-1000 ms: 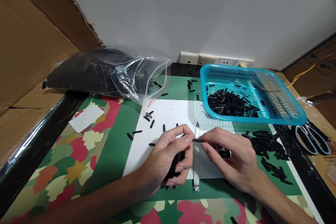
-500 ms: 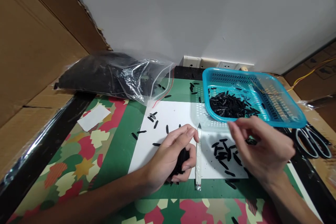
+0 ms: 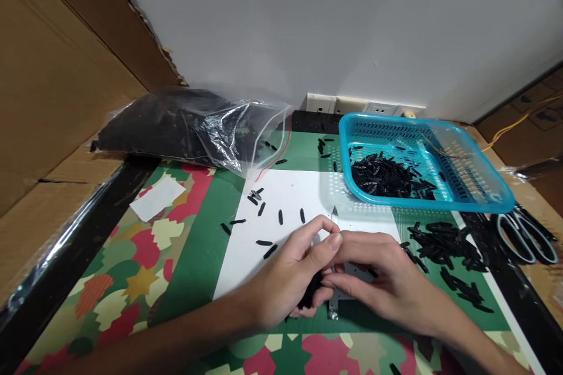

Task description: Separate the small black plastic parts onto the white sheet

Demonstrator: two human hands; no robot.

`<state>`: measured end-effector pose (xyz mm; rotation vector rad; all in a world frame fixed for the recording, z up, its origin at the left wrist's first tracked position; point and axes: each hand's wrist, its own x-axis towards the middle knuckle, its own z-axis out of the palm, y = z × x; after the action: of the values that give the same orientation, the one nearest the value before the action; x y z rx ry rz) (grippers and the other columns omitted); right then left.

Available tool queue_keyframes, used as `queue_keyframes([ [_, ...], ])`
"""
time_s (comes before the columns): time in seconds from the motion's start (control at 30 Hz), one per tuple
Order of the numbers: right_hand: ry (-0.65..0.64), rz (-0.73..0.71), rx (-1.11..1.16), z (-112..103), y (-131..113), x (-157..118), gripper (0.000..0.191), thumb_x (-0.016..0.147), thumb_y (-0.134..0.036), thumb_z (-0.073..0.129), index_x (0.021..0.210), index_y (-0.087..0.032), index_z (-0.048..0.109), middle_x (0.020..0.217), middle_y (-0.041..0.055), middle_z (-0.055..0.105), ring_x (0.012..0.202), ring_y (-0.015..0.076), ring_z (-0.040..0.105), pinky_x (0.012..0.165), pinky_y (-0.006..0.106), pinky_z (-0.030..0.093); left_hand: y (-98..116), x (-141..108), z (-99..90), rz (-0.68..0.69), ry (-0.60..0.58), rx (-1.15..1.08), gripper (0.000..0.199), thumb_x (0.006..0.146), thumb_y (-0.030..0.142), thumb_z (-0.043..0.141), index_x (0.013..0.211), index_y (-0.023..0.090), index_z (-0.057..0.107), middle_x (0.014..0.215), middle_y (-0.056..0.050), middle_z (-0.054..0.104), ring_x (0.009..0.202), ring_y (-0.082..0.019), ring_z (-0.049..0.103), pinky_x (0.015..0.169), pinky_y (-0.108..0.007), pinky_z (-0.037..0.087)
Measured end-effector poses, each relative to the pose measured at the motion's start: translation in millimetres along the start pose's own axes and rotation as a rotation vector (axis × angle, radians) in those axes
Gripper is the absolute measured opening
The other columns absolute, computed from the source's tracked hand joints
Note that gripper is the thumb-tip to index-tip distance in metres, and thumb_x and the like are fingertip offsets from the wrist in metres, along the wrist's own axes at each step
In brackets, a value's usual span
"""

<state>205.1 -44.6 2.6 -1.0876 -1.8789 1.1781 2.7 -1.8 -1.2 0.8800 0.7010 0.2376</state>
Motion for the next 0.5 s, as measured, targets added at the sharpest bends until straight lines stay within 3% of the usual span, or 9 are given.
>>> queue_keyframes([
  [0.17,-0.011,0.124,-0.005,1.8,-3.5,3.0,0.012,0.106,-0.022,0.069,0.096,-0.020,0.076,0.086,0.0017,0.077,0.074,0.0177,0.069,0.070,0.028,0.056,-1.7,0.3,-1.5,-0.024,0.003,0.036,0.047,0.105,0.071,0.051,0.125,0.029,0.042,0.064,0.009,0.054,0.044,-0.006,0.034,0.039,-0.013,0.028],
  [0.33,-0.050,0.086,-0.080,4.1,-0.8,0.6,0.009,0.110,-0.019,0.057,0.112,-0.020,0.066,0.109,0.0078,0.074,0.086,0.0194,0.068,0.076,0.030,0.055,-2.0,3.4,-2.1,-0.002,-0.009,-0.004,0.044,0.107,0.069,0.049,0.124,0.029,0.042,0.060,0.010,0.055,0.040,-0.006,0.032,0.037,-0.012,0.027],
  [0.5,0.150,0.108,-0.001,2.0,-3.0,-1.9,0.016,0.113,-0.026,0.054,0.099,-0.023,0.062,0.089,0.0000,0.063,0.077,0.0154,0.055,0.071,0.028,0.045,0.9,10.0,-4.6,0.042,-0.025,-0.115,0.039,0.108,0.067,0.047,0.110,0.028,0.044,0.053,0.011,0.051,0.032,-0.005,0.031,0.032,-0.012,0.025],
])
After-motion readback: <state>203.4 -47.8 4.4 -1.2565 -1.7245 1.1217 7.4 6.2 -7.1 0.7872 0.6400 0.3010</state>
